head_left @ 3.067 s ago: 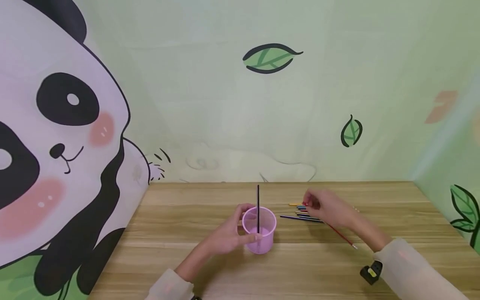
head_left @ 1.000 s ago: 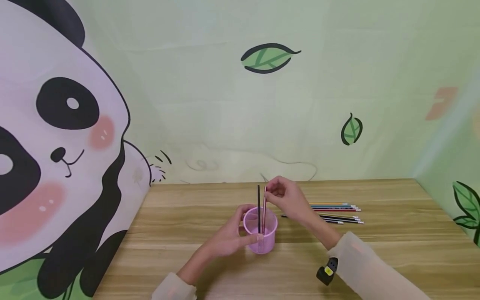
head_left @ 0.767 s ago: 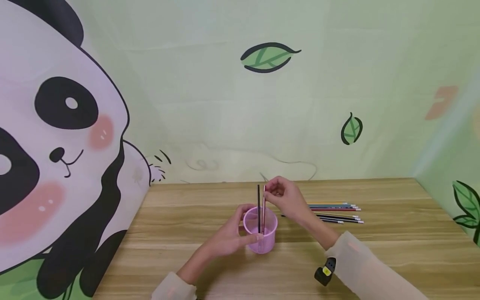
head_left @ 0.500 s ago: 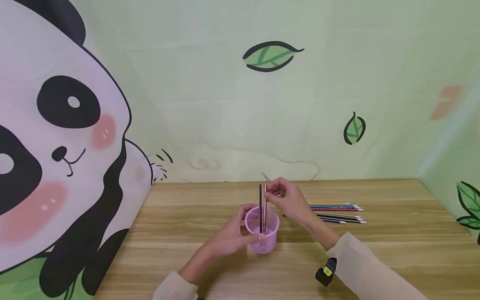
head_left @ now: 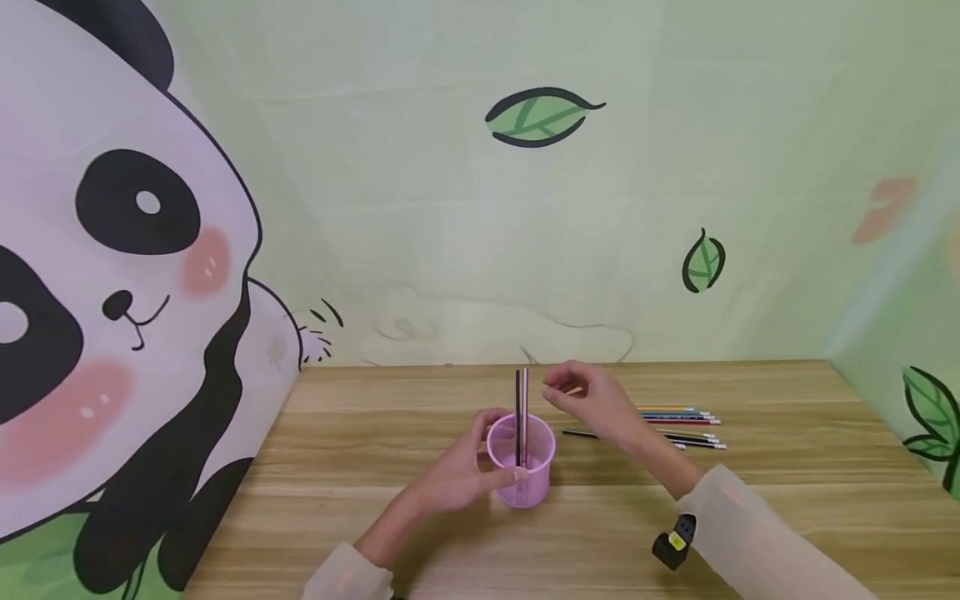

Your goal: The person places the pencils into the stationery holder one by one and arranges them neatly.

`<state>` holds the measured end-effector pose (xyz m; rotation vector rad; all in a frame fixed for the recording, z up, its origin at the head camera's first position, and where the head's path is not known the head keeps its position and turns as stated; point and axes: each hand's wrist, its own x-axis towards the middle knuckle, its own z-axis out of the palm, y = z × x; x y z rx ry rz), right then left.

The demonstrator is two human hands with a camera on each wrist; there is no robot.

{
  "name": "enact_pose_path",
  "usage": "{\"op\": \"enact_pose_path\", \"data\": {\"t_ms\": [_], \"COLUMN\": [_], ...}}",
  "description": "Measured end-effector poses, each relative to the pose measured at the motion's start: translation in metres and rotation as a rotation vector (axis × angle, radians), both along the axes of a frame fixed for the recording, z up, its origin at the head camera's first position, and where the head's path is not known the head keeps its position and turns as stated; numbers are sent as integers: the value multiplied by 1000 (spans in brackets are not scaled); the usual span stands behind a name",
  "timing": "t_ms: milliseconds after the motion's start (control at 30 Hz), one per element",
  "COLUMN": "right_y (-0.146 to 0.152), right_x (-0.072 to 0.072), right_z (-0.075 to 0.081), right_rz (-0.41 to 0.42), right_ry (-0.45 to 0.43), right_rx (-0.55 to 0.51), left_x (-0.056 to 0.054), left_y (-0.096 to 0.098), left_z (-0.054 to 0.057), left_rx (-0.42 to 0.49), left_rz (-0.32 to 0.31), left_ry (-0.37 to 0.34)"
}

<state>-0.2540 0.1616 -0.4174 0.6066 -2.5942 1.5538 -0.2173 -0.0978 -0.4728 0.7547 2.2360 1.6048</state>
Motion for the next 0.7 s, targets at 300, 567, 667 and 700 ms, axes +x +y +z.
{"op": "enact_pose_path", "data": {"t_ms": [300,567,667,700], "right_y": [31,43,43,42], "right_x": [-3,-5,-5,-6], "right_z": [-17,-52,-60,-62], "right_rz": [63,123,133,128], "right_ry": [120,200,248,255], "right_rx": [215,421,476,491], "left_x": [-1,-2,-1,-1], "left_y": [0,0,-1,-1], "left_z": [1,2,1,1], "left_rx": [32,5,3,2], "left_rz": [-6,-2,1,1], "left_ry": [-3,-1,-6,-9]}}
